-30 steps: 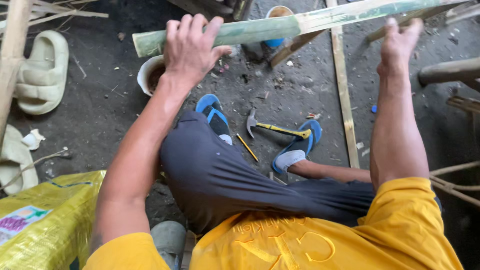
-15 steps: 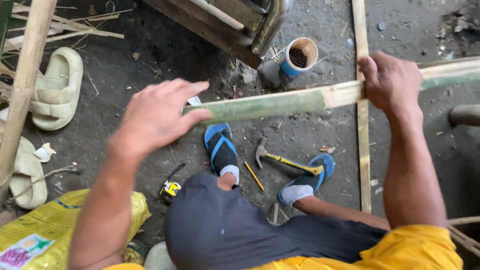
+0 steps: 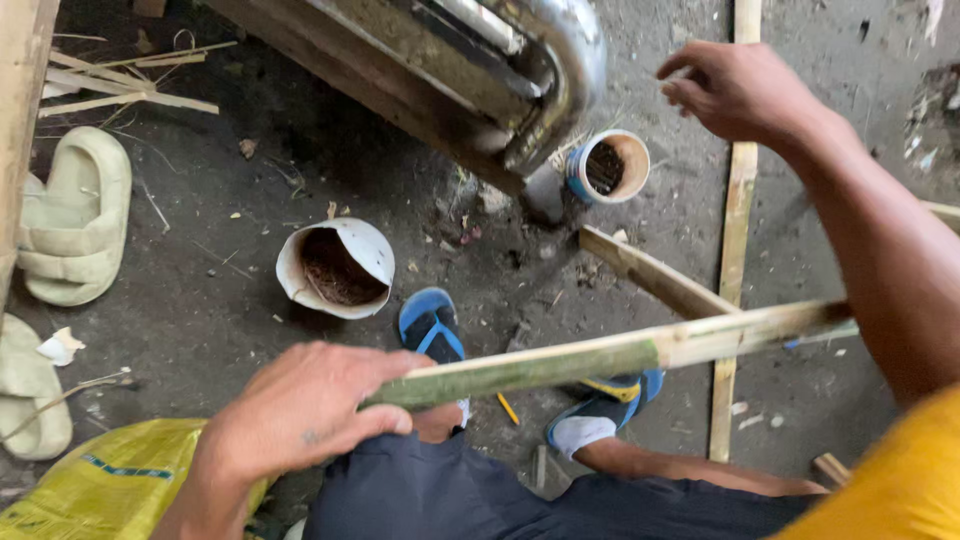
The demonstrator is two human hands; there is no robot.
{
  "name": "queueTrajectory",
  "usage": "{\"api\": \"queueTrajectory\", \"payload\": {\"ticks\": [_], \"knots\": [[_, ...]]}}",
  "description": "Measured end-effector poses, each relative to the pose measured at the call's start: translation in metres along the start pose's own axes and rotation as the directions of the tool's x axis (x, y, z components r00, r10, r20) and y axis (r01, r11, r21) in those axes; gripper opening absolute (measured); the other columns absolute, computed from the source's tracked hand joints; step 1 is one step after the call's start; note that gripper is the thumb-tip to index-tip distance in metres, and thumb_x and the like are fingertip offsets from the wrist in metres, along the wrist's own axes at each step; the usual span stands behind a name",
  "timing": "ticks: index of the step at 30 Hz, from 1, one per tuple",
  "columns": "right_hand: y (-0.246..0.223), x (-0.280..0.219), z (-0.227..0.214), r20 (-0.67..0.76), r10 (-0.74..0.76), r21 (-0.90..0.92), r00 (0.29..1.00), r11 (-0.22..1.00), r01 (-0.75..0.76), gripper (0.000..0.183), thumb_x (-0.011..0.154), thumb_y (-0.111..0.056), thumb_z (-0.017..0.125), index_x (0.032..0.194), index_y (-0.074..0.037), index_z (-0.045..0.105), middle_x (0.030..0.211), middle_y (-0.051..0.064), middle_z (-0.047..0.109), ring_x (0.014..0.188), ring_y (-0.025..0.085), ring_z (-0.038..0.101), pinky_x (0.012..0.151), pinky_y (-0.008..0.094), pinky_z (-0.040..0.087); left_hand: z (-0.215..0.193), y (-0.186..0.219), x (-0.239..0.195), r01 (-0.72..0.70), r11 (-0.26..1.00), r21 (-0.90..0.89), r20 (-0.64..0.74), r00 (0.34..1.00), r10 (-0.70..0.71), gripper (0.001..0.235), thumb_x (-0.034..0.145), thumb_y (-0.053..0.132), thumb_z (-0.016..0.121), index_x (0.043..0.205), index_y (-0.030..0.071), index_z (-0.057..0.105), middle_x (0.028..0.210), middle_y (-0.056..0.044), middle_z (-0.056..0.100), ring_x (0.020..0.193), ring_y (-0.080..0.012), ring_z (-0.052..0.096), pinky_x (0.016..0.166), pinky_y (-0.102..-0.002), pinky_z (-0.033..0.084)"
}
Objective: The person measures a bamboo pole with a tape measure and marks it with a pencil. They then pick up nails from a container and hammer them into the bamboo pole at the marked locations.
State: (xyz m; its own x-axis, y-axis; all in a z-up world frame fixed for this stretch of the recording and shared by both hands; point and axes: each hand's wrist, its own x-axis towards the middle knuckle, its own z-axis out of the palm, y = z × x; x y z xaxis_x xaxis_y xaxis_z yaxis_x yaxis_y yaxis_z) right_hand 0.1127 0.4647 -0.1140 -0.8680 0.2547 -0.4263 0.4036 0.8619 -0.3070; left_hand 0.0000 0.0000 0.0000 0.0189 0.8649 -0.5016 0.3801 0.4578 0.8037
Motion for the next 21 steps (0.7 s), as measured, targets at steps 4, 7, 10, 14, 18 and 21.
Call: {"api": "queueTrajectory", "payload": {"ticks": [4,7,10,14,18,21], "knots": [[0.030,0.126,0.056,-0.209,-0.308,-0.243,0.928,0.936,0.256,0.051,0.099,-0.022,0.066,0.149,-0.010,0.057,0.137,0.018,0.065,0.121,0.034,0.061,0.096,0.044,0.050,-0.001,-0.009,0.003,0.191,0.979,0.074,0.162,0.966,-0.201,0.033,0.088,0.040,0.072,0.120,0.035,0.071,0.093,0.001,0.074,0.087,-0.0272,0.073,0.074,-0.045,0.057],[0.029,0.207,0.088,0.012,-0.711,-0.755,0.703,0.455,0.472,0.051,0.091,-0.028,0.063,0.138,-0.013,0.056,0.147,0.011,0.056,0.136,0.026,0.054,0.106,0.040,0.048,-0.001,-0.019,0.012,0.312,0.949,0.046,0.315,0.897,-0.311,0.060,0.086,0.046,0.070,0.144,0.042,0.054,0.098,0.002,0.069,0.089,-0.0241,0.072,0.080,-0.042,0.058],[0.018,0.246,0.109,0.024,-0.706,-0.725,0.707,0.475,0.499,0.046,0.091,-0.023,0.063,0.135,-0.012,0.057,0.142,0.011,0.057,0.130,0.025,0.055,0.101,0.038,0.049,0.003,-0.037,0.012,0.305,0.946,0.108,0.382,0.866,-0.323,0.064,0.094,0.053,0.065,0.154,0.047,0.047,0.095,-0.002,0.063,0.093,-0.0244,0.070,0.087,-0.046,0.054],[0.007,0.257,0.121,-0.059,-0.655,-0.645,0.753,0.600,0.472,0.039,0.092,-0.015,0.063,0.131,-0.009,0.058,0.135,0.012,0.058,0.122,0.023,0.058,0.094,0.036,0.050,0.029,-0.070,0.009,0.287,0.947,0.143,0.433,0.842,-0.321,0.062,0.099,0.056,0.053,0.158,0.047,0.034,0.095,-0.002,0.058,0.096,-0.0215,0.070,0.099,-0.045,0.052],[-0.006,0.254,0.129,-0.149,-0.641,-0.578,0.753,0.674,0.459,0.033,0.093,-0.008,0.064,0.126,-0.007,0.059,0.128,0.012,0.058,0.113,0.022,0.060,0.087,0.033,0.052,0.060,-0.097,0.000,0.191,0.978,0.084,0.349,0.914,-0.208,0.060,0.101,0.048,0.051,0.159,0.039,0.039,0.099,0.000,0.057,0.095,-0.0224,0.071,0.093,-0.049,0.051],[-0.021,0.241,0.135,-0.257,-0.622,-0.498,0.740,0.741,0.450,0.029,0.094,-0.002,0.064,0.123,-0.005,0.060,0.122,0.012,0.059,0.107,0.021,0.062,0.081,0.031,0.053,0.065,-0.096,-0.004,0.244,0.965,0.091,0.394,0.881,-0.260,0.059,0.100,0.047,0.049,0.158,0.043,0.038,0.099,-0.001,0.055,0.094,-0.0224,0.071,0.092,-0.044,0.055]]}}
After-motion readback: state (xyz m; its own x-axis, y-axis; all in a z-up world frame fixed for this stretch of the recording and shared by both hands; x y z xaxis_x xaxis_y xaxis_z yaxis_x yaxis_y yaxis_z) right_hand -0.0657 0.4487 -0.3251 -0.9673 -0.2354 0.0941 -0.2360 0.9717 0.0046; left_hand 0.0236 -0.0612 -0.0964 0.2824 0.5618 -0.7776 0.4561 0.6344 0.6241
